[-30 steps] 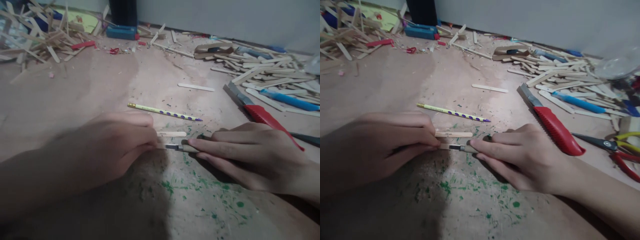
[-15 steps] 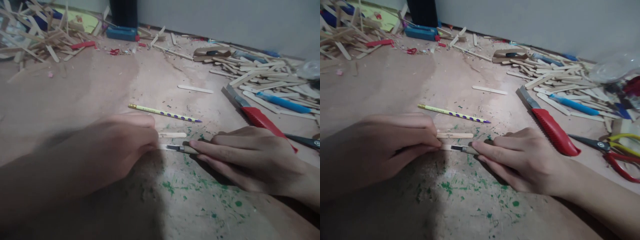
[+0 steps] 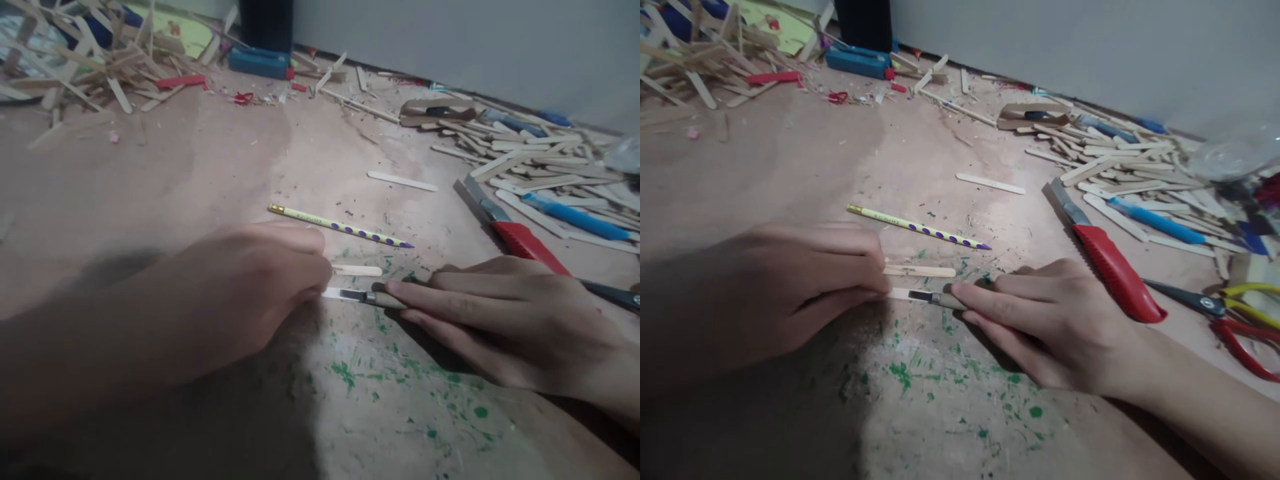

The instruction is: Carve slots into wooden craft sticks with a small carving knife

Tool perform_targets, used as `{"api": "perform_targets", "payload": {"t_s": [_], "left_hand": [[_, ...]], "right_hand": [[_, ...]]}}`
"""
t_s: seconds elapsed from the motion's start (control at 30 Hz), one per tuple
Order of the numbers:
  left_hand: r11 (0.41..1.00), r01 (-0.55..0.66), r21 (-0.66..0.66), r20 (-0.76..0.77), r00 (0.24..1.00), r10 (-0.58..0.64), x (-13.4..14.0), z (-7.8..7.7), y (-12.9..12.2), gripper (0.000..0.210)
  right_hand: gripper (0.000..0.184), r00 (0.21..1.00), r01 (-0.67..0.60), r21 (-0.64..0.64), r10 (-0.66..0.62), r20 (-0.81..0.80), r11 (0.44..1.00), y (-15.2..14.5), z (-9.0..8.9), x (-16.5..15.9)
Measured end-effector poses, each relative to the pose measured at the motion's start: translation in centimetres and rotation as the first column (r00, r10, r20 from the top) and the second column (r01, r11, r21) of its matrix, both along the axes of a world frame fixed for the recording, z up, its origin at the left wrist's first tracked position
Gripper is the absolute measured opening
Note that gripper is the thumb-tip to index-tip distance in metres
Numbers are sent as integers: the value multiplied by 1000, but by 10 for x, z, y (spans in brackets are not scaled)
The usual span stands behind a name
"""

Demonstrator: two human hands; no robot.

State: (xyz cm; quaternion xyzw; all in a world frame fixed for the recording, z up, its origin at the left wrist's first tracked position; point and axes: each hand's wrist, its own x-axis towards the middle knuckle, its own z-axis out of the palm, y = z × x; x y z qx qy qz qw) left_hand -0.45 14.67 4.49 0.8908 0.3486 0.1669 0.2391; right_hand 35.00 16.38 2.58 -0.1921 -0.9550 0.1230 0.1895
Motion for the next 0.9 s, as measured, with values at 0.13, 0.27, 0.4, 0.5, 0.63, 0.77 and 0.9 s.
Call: {"api": "perform_targets", "payload": {"t_s": [0.13, 0.27, 0.4, 0.5, 0.63, 0.77, 0.9], "left_hand": [[999, -5, -32, 13, 1000, 5, 3, 0, 3, 36], [998, -25, -49, 12, 1000, 26, 2, 1, 3, 35], [997, -39, -64, 33, 999, 41, 0, -2, 1, 37], [998, -24, -52, 29, 999, 25, 0, -2, 1, 37], [1000, 4, -9, 35, 999, -4, 1, -3, 1, 39], [999, 27, 41, 38, 999, -28, 2, -4, 2, 40], [1000, 9, 18, 31, 999, -9, 2, -5, 1, 40]], "right_hand": [[27, 1000, 4, 10, -4, -5, 1000, -1, -2, -2], [27, 1000, -7, 11, 8, -29, 1000, -4, -8, -3], [29, 1000, 4, 3, -4, -12, 1000, -3, -10, -4], [27, 1000, -2, 10, 2, -12, 1000, -2, -7, -3], [28, 1000, -25, -13, 25, 18, 1000, -1, -2, 0], [30, 1000, -16, -3, 16, 8, 1000, 0, -3, 1], [31, 1000, -15, -7, 15, 15, 1000, -1, -5, 1]]}}
